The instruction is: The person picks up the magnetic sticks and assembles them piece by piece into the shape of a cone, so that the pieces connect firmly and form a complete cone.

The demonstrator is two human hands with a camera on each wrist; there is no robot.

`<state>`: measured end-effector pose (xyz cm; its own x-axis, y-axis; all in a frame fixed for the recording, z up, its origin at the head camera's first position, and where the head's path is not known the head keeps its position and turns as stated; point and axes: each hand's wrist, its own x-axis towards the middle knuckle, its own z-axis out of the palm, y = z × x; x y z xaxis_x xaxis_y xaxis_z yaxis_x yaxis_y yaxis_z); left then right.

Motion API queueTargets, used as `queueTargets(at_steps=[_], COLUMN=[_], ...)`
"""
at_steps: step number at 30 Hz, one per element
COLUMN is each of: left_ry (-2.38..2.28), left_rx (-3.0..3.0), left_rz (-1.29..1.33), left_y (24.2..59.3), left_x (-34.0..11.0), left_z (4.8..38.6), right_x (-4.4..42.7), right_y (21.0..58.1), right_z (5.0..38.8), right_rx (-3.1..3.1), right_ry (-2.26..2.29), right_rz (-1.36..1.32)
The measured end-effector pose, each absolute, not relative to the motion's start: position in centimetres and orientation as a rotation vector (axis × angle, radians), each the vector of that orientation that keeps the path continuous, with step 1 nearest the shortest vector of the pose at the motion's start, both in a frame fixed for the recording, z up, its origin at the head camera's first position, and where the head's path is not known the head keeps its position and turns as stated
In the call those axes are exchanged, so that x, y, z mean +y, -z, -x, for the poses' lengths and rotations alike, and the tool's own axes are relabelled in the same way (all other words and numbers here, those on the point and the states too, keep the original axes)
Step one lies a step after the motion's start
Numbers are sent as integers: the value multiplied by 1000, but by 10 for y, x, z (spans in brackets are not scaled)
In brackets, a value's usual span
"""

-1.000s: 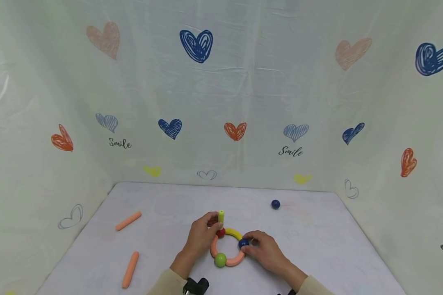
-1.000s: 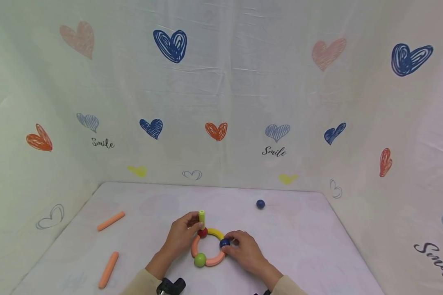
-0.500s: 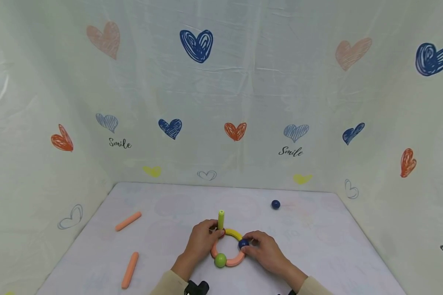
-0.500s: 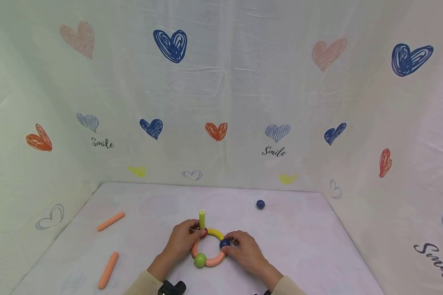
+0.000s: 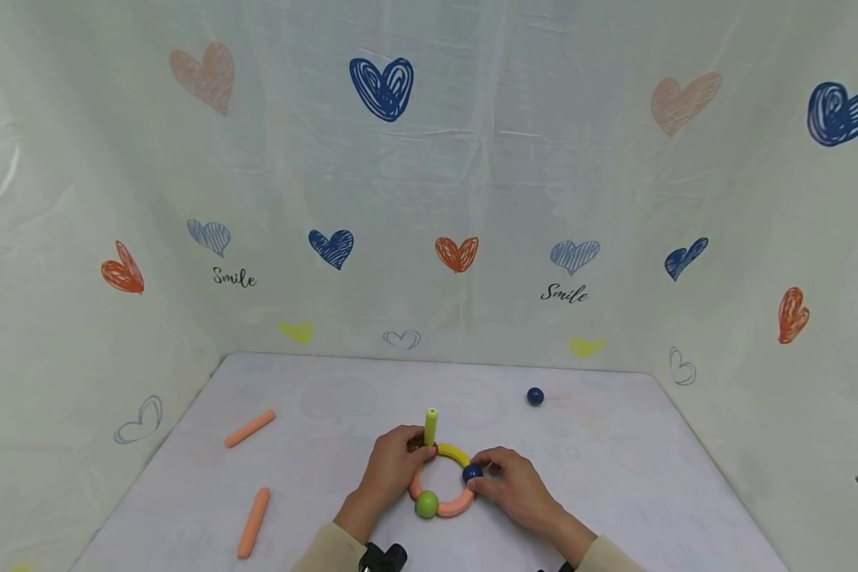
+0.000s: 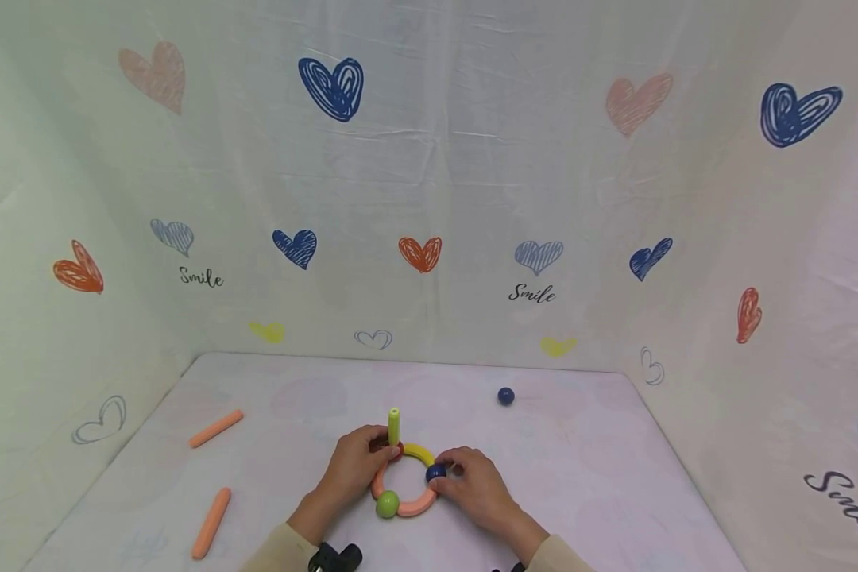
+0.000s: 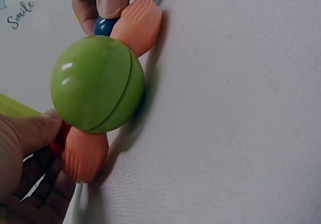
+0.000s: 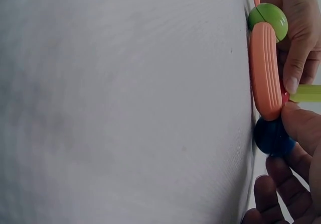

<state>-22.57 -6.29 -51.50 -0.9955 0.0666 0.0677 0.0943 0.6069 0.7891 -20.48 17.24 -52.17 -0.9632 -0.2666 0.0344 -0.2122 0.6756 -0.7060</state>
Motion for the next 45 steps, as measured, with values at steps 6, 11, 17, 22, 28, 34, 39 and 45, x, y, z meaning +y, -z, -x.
queueTargets(at_steps=[6, 11, 17, 22, 28, 34, 39, 45], left_ry=[1410, 1447, 1455, 1420, 1333, 1225, 1200, 1196], left_rx=[-2770, -2771, -2809, -2884, -2952, -2950, -2941, -2925], left_rz=[158, 123, 199, 332, 435, 405, 366, 342], left_y=[518, 518, 517, 517, 519, 520, 519, 519], left_x=[-66, -69, -76, -81, -82, -91, -100, -106], left_z=[220, 214, 203, 189, 174, 170, 173, 180], right_x=[172, 172, 172, 171, 171, 171, 171, 170], right_y=[522, 522, 523, 524, 524, 523, 522, 521], right_z=[204, 203, 203, 202, 202, 196, 191, 187], right_rx=[2817, 2825, 2829, 2837, 2861, 2848, 2819, 2731], right_ry=[1153, 1153, 1161, 1160, 1142, 1095, 1064, 1087], right_rz=[396, 388, 375, 378, 377, 408, 546, 617])
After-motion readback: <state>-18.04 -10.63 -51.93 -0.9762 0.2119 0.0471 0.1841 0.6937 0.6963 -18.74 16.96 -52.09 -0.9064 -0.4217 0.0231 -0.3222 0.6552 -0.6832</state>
